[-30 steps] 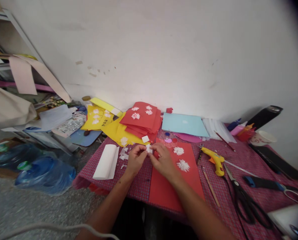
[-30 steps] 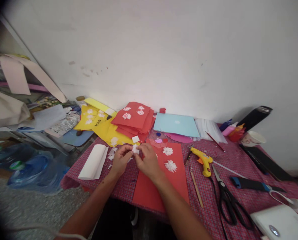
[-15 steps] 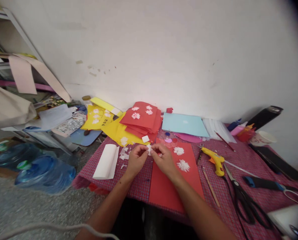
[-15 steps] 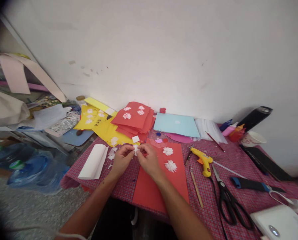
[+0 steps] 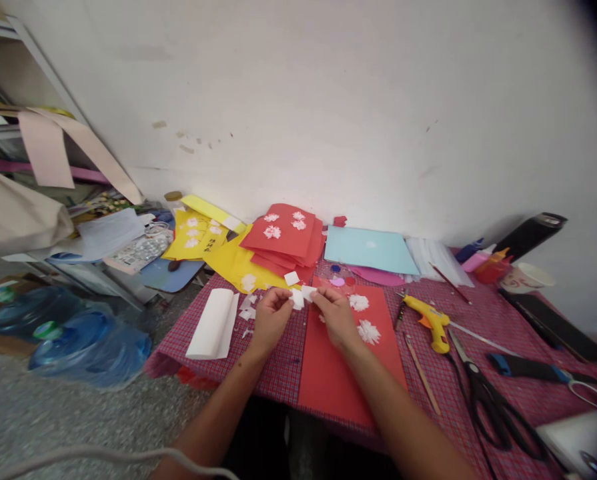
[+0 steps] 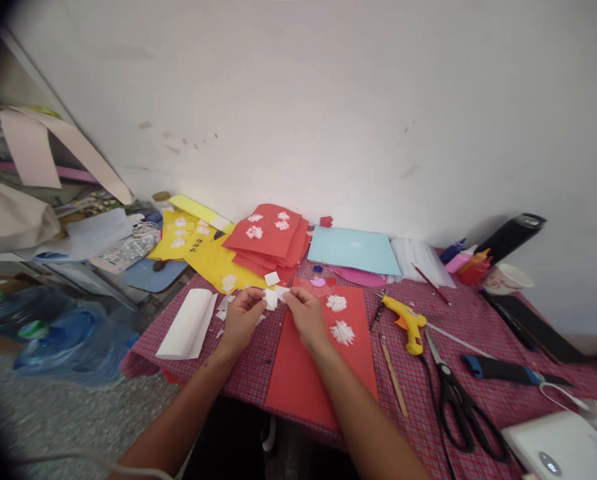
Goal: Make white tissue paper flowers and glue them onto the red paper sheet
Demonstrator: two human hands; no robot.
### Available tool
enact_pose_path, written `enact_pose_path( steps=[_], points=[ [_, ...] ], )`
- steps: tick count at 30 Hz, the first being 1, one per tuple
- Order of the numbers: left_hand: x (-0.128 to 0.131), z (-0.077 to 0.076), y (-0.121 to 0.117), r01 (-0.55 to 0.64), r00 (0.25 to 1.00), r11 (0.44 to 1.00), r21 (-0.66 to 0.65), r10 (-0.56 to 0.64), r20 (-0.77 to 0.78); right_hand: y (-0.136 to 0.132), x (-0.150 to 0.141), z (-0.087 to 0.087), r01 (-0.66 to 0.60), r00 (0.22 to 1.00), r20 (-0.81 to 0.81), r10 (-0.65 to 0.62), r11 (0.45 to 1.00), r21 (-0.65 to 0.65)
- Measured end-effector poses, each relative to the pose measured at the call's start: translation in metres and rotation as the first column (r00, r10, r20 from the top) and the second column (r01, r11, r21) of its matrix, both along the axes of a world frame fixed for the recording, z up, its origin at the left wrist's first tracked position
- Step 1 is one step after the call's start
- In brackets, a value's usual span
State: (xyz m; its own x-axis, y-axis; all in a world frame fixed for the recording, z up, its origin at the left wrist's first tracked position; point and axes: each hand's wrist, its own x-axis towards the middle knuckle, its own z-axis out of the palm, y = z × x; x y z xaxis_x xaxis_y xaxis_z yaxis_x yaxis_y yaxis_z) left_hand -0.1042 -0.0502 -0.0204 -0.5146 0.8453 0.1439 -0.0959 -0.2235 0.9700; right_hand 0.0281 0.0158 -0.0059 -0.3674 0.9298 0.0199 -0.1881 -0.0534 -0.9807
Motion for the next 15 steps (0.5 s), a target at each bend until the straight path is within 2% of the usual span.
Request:
enact_pose_path(
  steps=[5,8,10,12,13,15],
  points=[
    [-0.002,-0.002,0.001,-0.039,0.998,0.999,-0.002,0.039,0.046,0.003,0.0,-0.001,-0.003,0.995,-0.094,-0.013,0.985,-0.173],
    [-0.006,-0.002,0.002,-0.127,0.988,0.992,0.023,0.124,0.09,0.004,0.001,-0.002,0.03,0.998,-0.048,-0.039,0.984,-0.178],
    [-0.009,-0.002,0.003,-0.218,0.967,0.975,0.047,0.209,0.144,0.004,0.003,-0.002,0.059,0.998,0.036,-0.057,0.995,-0.076],
    [-0.011,-0.002,0.004,-0.302,0.938,0.951,0.066,0.284,0.2,0.002,0.003,-0.002,0.063,0.984,0.156,-0.085,0.989,0.137],
    [-0.013,-0.002,0.004,-0.336,0.924,0.939,0.075,0.313,0.22,0.001,0.003,-0.001,0.048,0.97,0.218,-0.107,0.964,0.26],
    [-0.014,-0.001,0.005,-0.377,0.906,0.922,0.087,0.347,0.243,-0.002,0.0,-0.002,0.0,0.935,0.312,-0.168,0.882,0.472]
  ],
)
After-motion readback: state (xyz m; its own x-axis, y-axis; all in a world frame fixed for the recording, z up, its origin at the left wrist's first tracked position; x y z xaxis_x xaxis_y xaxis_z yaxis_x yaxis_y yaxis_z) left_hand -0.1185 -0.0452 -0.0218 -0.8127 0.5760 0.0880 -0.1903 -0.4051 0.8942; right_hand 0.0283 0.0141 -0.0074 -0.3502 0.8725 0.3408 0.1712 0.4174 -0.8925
